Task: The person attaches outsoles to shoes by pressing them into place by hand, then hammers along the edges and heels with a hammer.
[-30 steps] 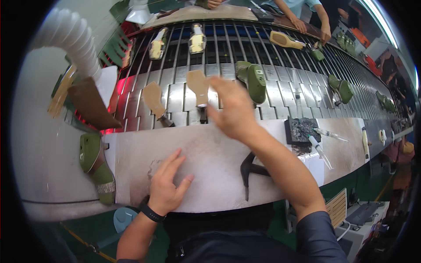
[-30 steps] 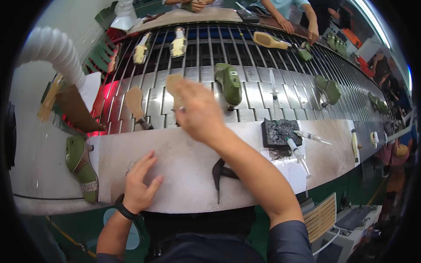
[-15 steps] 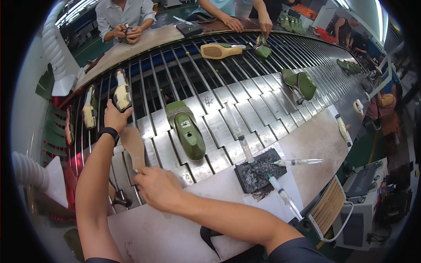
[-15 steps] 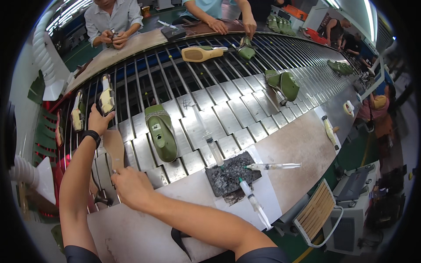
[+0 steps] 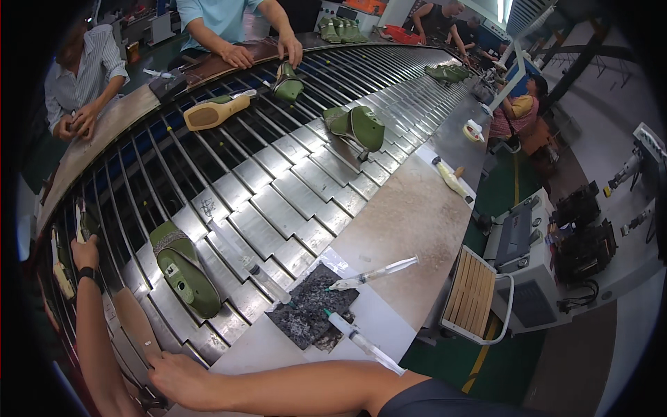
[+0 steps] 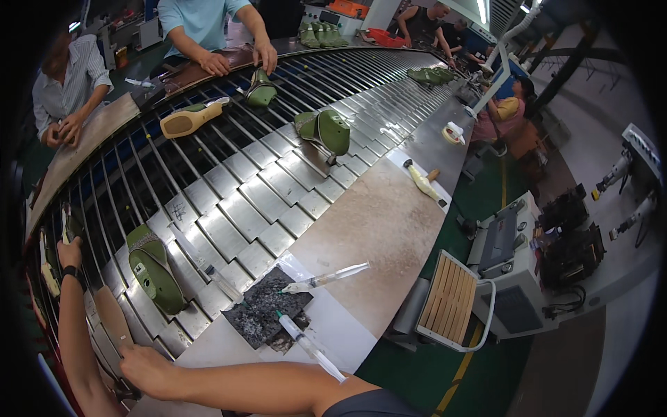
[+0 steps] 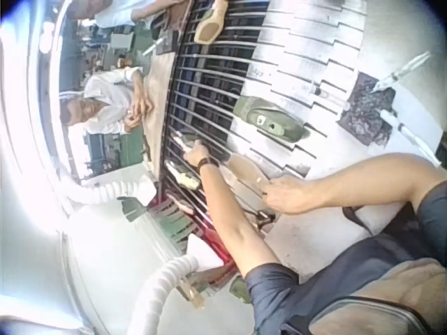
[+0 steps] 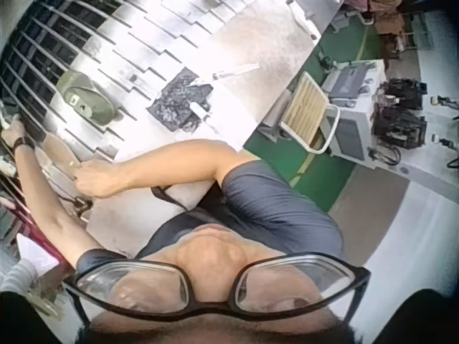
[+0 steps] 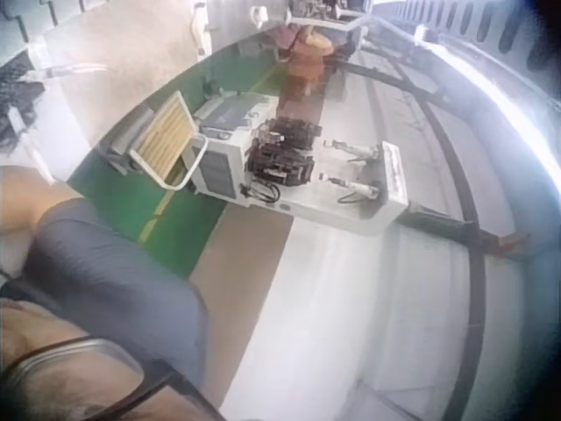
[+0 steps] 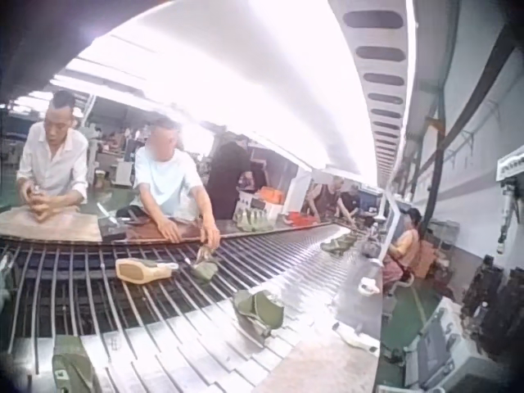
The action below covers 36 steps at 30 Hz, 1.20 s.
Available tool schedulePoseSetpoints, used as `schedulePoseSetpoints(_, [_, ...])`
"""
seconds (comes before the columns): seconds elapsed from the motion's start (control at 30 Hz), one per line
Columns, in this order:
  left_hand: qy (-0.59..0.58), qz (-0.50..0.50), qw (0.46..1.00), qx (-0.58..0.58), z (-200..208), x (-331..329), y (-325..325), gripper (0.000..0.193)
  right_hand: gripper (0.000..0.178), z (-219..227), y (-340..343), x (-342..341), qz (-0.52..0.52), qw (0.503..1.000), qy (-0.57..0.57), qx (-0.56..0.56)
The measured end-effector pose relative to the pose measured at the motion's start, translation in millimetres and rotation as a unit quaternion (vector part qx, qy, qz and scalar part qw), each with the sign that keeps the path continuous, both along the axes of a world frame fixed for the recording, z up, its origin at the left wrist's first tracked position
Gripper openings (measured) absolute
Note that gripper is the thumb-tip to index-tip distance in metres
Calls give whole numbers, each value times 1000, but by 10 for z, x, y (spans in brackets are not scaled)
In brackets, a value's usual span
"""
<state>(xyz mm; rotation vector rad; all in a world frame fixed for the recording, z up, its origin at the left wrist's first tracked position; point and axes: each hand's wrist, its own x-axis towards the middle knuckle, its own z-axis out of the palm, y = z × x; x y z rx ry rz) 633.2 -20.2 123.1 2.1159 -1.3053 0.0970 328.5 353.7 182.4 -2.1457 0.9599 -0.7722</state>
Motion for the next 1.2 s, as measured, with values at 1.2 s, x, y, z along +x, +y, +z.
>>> schedulePoseSetpoints(1.2, [200, -188, 943, -187, 1860, -888, 6967, 50, 39, 583, 2064, -461, -152, 961, -166, 158])
